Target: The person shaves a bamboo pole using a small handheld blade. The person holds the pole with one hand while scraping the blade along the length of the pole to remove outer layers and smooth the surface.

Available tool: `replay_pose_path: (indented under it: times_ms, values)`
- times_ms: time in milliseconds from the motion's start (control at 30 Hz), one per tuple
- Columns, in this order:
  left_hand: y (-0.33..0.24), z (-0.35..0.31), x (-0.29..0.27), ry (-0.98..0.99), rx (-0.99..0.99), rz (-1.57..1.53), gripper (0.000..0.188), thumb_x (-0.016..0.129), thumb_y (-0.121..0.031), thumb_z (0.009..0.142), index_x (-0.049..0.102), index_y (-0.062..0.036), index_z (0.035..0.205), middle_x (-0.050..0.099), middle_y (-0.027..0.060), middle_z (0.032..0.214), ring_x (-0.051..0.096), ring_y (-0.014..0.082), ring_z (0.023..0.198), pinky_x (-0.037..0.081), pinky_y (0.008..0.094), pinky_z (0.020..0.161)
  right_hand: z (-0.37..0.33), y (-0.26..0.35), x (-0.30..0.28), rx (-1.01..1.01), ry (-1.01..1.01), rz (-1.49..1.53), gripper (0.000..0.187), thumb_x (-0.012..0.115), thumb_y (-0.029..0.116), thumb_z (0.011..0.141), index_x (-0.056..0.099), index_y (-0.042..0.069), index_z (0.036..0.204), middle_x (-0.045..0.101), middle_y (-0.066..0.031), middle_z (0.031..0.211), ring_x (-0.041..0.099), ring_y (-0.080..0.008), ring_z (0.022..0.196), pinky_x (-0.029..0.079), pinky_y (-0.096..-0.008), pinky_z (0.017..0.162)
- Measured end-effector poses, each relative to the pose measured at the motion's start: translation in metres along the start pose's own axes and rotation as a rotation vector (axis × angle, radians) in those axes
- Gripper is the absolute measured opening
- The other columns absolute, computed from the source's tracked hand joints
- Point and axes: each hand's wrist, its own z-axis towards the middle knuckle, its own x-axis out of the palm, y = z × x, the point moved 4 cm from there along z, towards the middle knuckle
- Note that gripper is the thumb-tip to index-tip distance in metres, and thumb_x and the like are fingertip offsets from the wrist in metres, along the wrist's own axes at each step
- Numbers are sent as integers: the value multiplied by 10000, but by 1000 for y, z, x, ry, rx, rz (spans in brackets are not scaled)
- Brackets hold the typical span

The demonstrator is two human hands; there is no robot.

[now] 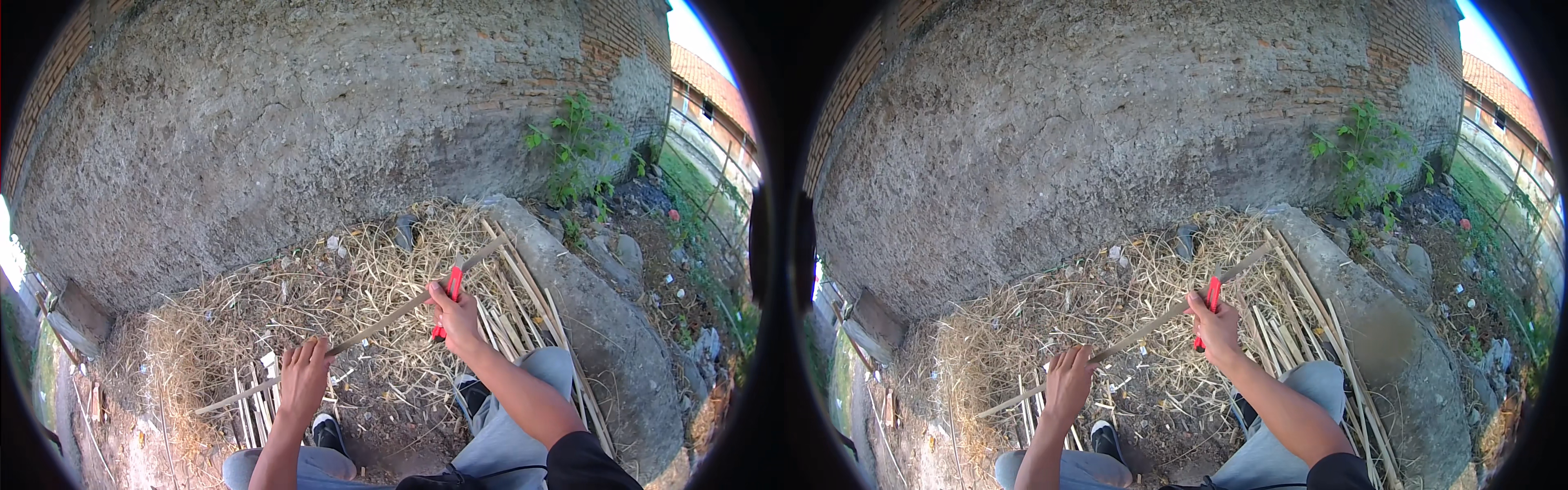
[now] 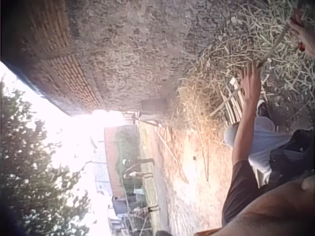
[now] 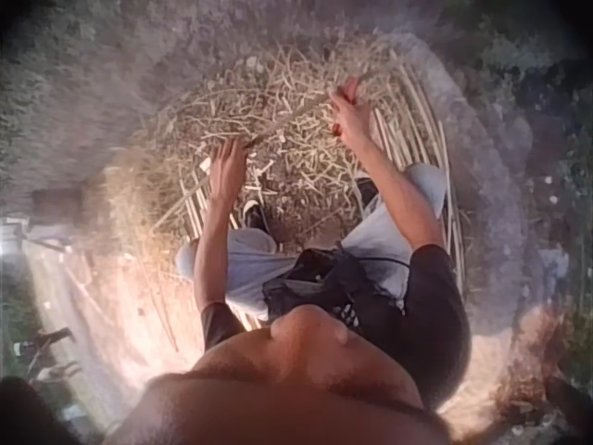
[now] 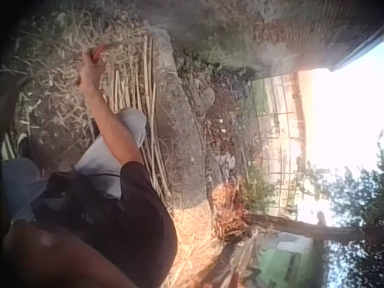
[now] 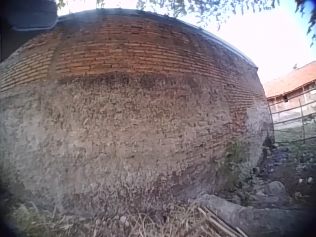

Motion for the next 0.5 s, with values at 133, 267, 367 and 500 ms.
replay_pose_path:
  times_ms: [133,267,367,500]
  values:
    - [-9,4,-8,58,-38,-123,376,731,-135,834,619,-65,1186,615,143,1178,654,338,1001,504,454,865,-1,-1,0,4,10,16,209,670,204,964,650,4,1023,612,-23,763,366,-16,467,296,-212,430]
    - [-11,-1,-5,62,16,-59,349,734,-64,809,652,-62,1148,615,124,1198,680,350,935,557,437,788,-1,-2,0,-9,13,26,210,674,197,962,663,-7,1010,617,-28,756,363,-15,463,275,-216,429]
    - [4,-4,2,48,4,-75,301,732,-39,796,678,-54,1092,597,108,1229,691,343,859,559,434,749,-2,0,2,-10,14,48,207,681,193,959,678,-11,997,626,-30,745,361,-15,458,255,-220,427]
    - [1,2,-9,-49,-79,-84,285,693,10,784,688,-52,1062,615,97,1155,682,322,850,501,432,770,-4,3,2,3,2,38,214,682,201,959,686,-8,1007,636,-27,736,366,-19,454,271,-218,422]
